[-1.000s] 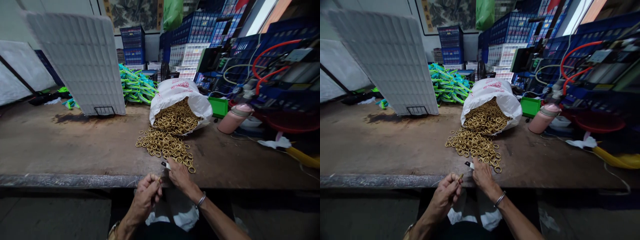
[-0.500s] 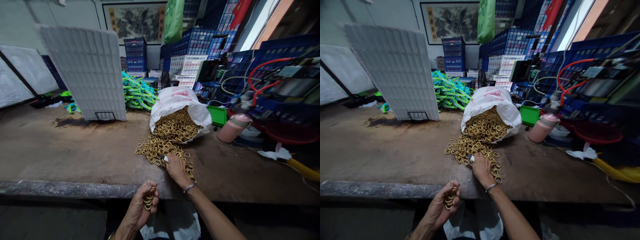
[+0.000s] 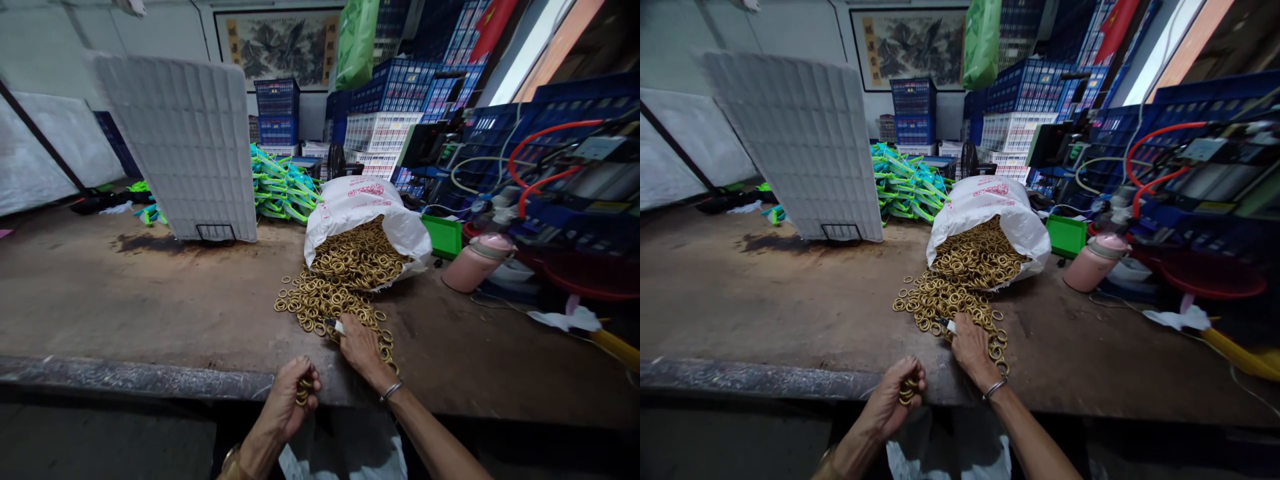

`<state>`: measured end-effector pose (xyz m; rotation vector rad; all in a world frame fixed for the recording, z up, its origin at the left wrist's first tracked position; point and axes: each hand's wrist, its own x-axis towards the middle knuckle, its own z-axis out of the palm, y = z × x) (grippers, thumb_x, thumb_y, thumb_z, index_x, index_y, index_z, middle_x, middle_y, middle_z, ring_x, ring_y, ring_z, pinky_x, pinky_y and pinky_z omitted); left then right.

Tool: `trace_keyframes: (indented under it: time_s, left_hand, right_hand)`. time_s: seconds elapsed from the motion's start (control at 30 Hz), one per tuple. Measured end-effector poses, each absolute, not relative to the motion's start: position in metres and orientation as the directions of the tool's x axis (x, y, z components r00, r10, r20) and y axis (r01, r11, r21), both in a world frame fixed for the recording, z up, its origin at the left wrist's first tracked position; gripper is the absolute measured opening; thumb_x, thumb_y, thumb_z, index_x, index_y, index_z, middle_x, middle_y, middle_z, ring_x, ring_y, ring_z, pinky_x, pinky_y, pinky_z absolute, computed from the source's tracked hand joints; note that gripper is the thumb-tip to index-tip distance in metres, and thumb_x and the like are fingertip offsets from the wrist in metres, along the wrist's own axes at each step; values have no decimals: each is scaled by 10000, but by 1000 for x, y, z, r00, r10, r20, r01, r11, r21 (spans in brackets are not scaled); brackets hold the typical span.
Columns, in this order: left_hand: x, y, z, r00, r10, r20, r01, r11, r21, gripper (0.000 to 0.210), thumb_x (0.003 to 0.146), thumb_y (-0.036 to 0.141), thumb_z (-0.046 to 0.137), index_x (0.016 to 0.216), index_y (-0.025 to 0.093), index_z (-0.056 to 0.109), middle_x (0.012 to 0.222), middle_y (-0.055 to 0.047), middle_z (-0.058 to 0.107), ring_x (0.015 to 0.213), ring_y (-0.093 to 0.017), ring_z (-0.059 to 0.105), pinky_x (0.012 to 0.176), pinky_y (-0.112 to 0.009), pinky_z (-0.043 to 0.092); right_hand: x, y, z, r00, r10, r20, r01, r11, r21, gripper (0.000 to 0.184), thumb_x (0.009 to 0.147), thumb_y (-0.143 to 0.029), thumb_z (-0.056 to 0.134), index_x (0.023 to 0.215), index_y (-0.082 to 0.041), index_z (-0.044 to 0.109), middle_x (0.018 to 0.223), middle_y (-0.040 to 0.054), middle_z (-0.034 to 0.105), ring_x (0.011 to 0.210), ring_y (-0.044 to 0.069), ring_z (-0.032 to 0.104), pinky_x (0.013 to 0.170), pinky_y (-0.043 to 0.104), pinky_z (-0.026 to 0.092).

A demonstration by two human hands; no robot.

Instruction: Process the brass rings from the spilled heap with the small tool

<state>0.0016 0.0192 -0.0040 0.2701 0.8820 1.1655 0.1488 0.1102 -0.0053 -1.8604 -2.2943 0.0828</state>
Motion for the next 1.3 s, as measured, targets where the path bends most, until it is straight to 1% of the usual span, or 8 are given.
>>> trace_keyframes:
  time_s: [0.27, 0.4, 0.53, 0.77, 0.9, 1.07, 1.17, 1.3]
  left_hand:
    - [5, 37, 4, 20, 904, -428, -546, 369, 753, 301, 649, 398, 638, 771, 161, 497, 559, 48, 492, 439, -51, 444, 350, -137, 269]
    - [3, 35, 2, 18, 897, -441, -548, 377, 747, 288, 641, 379, 643, 744, 160, 487, 559, 49, 484, 436, -46, 435, 355, -138, 263]
    - [0, 31, 0, 21, 888, -460, -558, 392, 731, 280, 639, 367, 643, 737, 162, 480, 557, 52, 478, 430, -45, 430, 358, -142, 264]
    - [0, 31, 2, 18, 880, -475, -557, 403, 726, 305, 606, 373, 665, 722, 161, 478, 541, 54, 476, 430, -48, 428, 361, -145, 279]
    - [3, 34, 0, -5, 890, -455, -556, 375, 741, 346, 640, 431, 631, 820, 168, 497, 548, 54, 485, 431, -54, 444, 358, -140, 258]
    - [7, 36, -1, 37, 906, -421, -560, 368, 742, 403, 662, 453, 616, 929, 176, 495, 573, 52, 492, 427, -50, 446, 358, -136, 242]
    - [9, 35, 1, 69, 921, -384, -562, 354, 747, 357, 683, 444, 604, 885, 166, 505, 574, 52, 477, 420, -39, 433, 361, -130, 232]
    - [7, 31, -1, 48, 926, -374, -555, 336, 761, 289, 702, 406, 600, 767, 149, 487, 574, 53, 461, 418, -24, 410, 368, -124, 229]
  right_hand:
    - [153, 103, -1, -242, 959, 145, 931, 272, -243, 186, 771, -71, 375, 832, -182, 512, 820, 20, 566, 700, 128, 502, 580, 241, 265]
    - [146, 101, 6, -288, 946, 150, 917, 317, -243, 144, 806, -136, 401, 861, -203, 517, 840, 10, 560, 719, 121, 510, 577, 234, 264]
    - [136, 101, 8, -253, 965, 72, 950, 261, -170, 129, 835, -223, 408, 874, -209, 529, 865, 21, 560, 684, 127, 529, 542, 246, 246]
    - [134, 103, 3, -237, 967, 88, 953, 250, -170, 153, 824, -167, 376, 860, -188, 523, 845, 30, 570, 685, 131, 533, 558, 246, 259]
    - [141, 100, 4, -257, 953, 161, 907, 296, -299, 170, 767, -101, 386, 840, -190, 511, 816, 18, 574, 689, 131, 519, 575, 233, 275]
    - [140, 87, 1, -304, 937, 170, 702, 341, -626, 101, 794, -193, 381, 836, -202, 472, 728, -4, 545, 670, 142, 504, 608, 231, 328]
    - [135, 78, 2, -346, 927, 142, 540, 321, -778, 141, 827, -305, 361, 802, -203, 454, 714, -10, 517, 660, 136, 486, 610, 232, 349]
    - [131, 73, 5, -348, 936, 59, 411, 209, -887, 186, 817, -357, 370, 762, -195, 442, 670, -33, 464, 627, 115, 446, 593, 217, 353]
